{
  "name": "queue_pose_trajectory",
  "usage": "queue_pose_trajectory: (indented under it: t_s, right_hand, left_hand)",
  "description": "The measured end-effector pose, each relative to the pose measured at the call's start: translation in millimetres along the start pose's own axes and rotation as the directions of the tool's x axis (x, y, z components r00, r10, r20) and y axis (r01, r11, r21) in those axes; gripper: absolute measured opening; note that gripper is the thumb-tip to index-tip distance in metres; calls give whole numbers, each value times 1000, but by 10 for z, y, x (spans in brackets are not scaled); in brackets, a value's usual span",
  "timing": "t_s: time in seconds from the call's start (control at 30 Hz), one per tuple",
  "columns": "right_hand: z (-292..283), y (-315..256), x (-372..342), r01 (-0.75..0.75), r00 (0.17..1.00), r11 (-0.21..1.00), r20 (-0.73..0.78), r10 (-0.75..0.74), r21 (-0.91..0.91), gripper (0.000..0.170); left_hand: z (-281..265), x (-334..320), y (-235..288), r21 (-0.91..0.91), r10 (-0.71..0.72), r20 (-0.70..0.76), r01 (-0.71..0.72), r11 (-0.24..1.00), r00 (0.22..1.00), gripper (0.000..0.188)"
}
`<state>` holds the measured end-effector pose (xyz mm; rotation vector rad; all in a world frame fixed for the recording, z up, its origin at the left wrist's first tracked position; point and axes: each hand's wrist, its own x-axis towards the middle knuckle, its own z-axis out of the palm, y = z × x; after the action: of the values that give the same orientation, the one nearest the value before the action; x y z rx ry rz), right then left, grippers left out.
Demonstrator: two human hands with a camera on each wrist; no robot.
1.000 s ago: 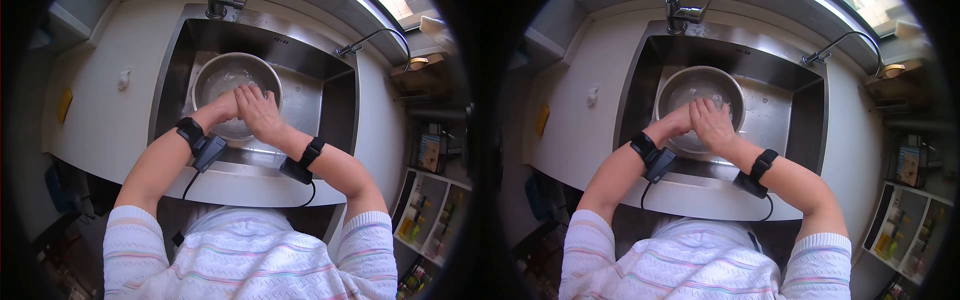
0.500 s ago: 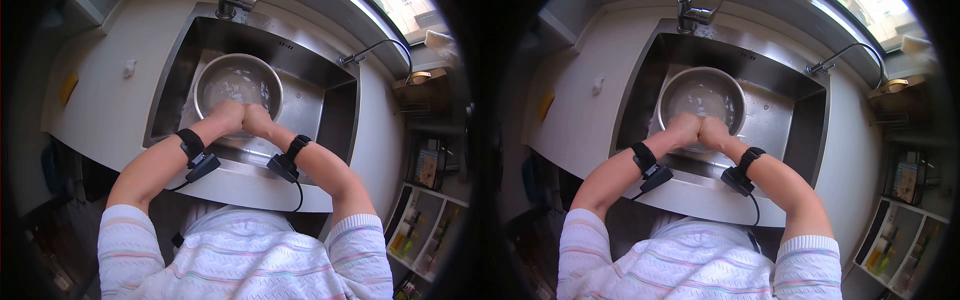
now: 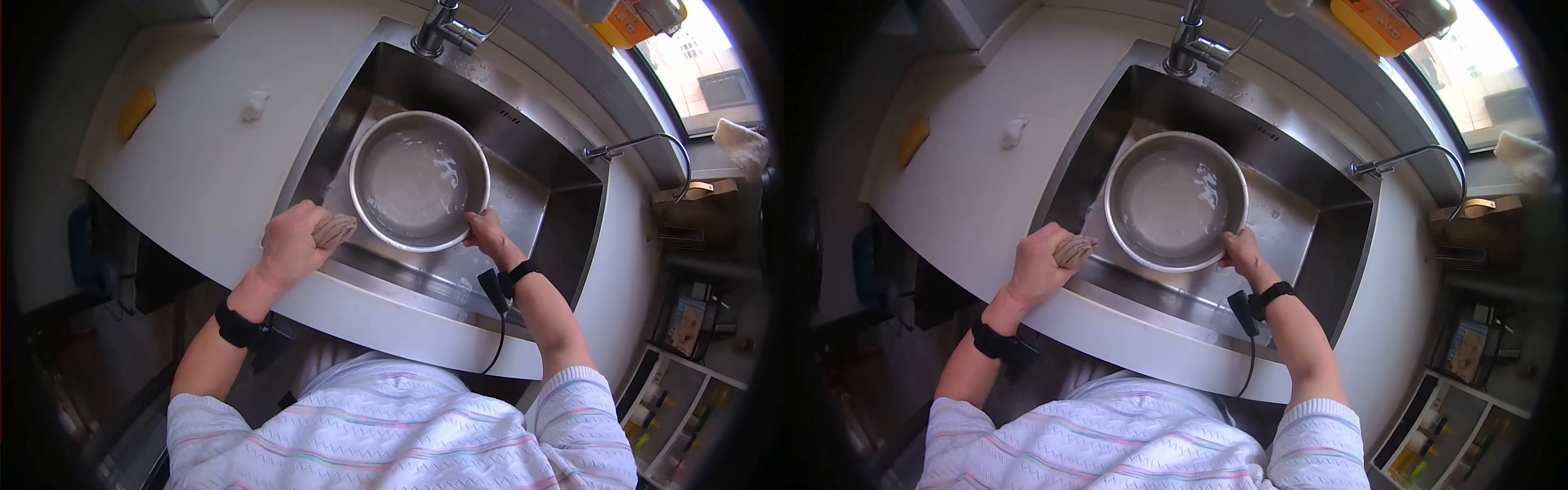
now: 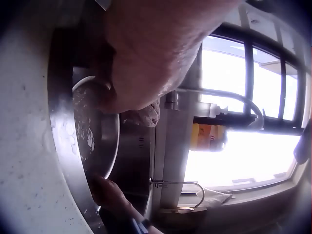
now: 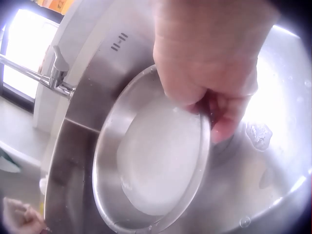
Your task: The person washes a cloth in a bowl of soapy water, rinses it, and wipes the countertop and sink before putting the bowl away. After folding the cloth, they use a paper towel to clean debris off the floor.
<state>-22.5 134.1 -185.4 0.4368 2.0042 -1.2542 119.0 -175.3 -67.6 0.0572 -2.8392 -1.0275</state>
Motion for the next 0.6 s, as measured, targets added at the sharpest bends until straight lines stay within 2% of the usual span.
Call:
queue_pose_trajectory:
  t_s: [0.07, 0.13, 0.2, 0.33, 0.53, 0.6]
  right_hand:
    - [18, -100, -54, 20, 1000, 999, -3, -20, 33, 23]
    - [42, -344, -123, 13, 1000, 953, 16, -19, 302, 18]
    - [58, -652, -216, -18, 999, 944, -25, 28, 330, 15]
    - [54, -816, -253, -45, 998, 951, -27, 57, 306, 14]
    - [-101, -755, -280, -71, 991, 943, -85, 104, 325, 12]
    - [-147, -784, -301, -26, 993, 971, -106, 52, 238, 12]
  left_hand:
    - [-82, -96, -42, -69, -23, -29, 21, 997, 999, 16]
    - [-161, -160, -75, -136, -48, -55, 40, 990, 997, 18]
    - [-204, -181, -68, -233, -54, -96, 30, 972, 994, 21]
    - [-241, -186, -135, -219, -68, -97, 45, 975, 993, 20]
    - [-285, -215, -223, -260, -65, -147, 25, 965, 987, 17]
    - [-293, -233, -247, -265, -87, -156, 44, 963, 984, 17]
